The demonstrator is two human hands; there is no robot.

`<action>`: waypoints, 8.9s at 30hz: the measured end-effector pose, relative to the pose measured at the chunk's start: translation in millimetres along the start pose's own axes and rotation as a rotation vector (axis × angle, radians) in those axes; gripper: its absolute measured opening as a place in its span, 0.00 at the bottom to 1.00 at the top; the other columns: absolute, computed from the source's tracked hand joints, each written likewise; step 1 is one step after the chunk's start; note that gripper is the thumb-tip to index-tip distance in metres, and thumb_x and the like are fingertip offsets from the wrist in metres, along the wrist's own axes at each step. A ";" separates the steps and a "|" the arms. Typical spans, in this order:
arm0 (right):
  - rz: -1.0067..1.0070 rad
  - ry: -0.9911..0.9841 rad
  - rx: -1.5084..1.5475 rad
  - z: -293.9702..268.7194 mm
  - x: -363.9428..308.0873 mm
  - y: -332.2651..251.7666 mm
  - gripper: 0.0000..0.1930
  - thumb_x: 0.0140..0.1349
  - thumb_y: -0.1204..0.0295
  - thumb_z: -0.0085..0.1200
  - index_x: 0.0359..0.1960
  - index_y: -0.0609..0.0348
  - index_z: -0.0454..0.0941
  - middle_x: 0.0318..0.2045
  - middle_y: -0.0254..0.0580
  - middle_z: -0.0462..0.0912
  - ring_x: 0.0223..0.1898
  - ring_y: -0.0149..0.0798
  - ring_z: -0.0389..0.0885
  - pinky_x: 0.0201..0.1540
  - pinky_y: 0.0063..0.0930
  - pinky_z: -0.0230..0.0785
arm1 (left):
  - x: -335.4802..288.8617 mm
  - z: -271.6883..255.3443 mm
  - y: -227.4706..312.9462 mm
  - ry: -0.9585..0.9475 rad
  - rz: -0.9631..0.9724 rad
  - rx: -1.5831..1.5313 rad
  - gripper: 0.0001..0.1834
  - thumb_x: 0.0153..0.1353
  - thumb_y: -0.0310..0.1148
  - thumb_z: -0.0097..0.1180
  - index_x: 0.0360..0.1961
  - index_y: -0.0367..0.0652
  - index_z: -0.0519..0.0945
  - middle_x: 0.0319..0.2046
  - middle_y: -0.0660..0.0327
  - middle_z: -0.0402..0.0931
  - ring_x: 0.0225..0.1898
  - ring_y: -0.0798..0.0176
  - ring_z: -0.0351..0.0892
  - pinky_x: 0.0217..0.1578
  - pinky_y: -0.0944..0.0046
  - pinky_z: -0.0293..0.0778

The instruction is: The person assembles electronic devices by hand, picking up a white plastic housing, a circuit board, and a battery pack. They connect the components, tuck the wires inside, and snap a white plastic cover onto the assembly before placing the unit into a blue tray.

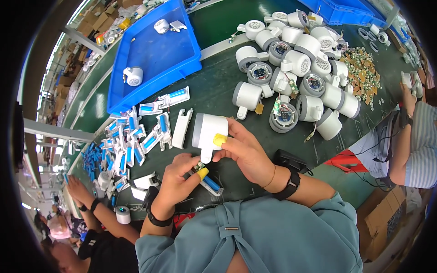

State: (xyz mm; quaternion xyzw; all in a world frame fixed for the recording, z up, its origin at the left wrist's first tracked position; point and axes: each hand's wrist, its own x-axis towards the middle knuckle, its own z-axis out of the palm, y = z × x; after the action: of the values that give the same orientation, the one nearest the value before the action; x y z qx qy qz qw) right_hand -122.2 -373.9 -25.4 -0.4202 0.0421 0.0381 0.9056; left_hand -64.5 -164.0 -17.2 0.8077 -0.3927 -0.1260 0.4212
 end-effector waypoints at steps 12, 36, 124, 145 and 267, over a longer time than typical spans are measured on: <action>0.066 -0.102 0.258 -12.7 -1.7 15.8 0.34 0.61 0.56 0.41 0.66 0.61 0.56 0.57 0.40 0.72 0.56 0.38 0.71 0.58 0.38 0.61 | -3.4 0.1 9.6 0.054 0.074 0.115 0.20 0.46 0.22 0.60 0.44 0.41 0.80 0.24 0.61 0.72 0.28 0.56 0.73 0.53 0.50 0.65; -0.485 0.086 -0.836 30.4 -5.4 8.3 0.35 0.49 0.66 0.68 0.59 0.59 0.66 0.43 0.40 0.65 0.32 0.28 0.67 0.31 0.20 0.65 | -14.0 13.9 -0.2 0.024 -0.093 0.056 0.10 0.48 0.23 0.63 0.35 0.36 0.81 0.33 0.57 0.82 0.35 0.59 0.82 0.38 0.63 0.74; 0.026 -0.208 0.093 16.3 28.0 18.2 0.34 0.66 0.65 0.49 0.69 0.56 0.46 0.59 0.44 0.66 0.57 0.39 0.71 0.55 0.37 0.71 | 22.2 -67.3 4.1 -0.170 -0.278 -0.589 0.23 0.54 0.14 0.57 0.52 0.42 0.73 0.41 0.60 0.76 0.40 0.62 0.80 0.40 0.63 0.77; -0.174 0.167 -0.054 10.6 26.5 25.7 0.32 0.62 0.71 0.51 0.67 0.56 0.53 0.56 0.43 0.69 0.52 0.37 0.74 0.48 0.37 0.74 | 12.9 -20.4 3.0 0.261 -0.267 -0.344 0.15 0.52 0.18 0.60 0.43 0.35 0.77 0.31 0.65 0.77 0.34 0.74 0.74 0.38 0.72 0.72; 0.262 -0.362 -0.122 -18.1 32.5 44.2 0.22 0.69 0.60 0.46 0.59 0.59 0.65 0.43 0.37 0.79 0.41 0.28 0.79 0.37 0.19 0.71 | 210.0 -184.0 -169.2 0.538 -0.400 0.631 0.42 0.37 0.47 0.75 0.50 0.32 0.73 0.45 0.42 0.77 0.48 0.43 0.76 0.49 0.51 0.71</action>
State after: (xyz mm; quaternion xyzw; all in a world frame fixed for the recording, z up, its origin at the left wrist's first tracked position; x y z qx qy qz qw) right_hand -95.3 -358.2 -74.2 -0.4514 -0.0693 0.2325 0.8587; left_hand 261.7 -155.5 -9.5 0.9604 -0.1251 0.1351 0.2090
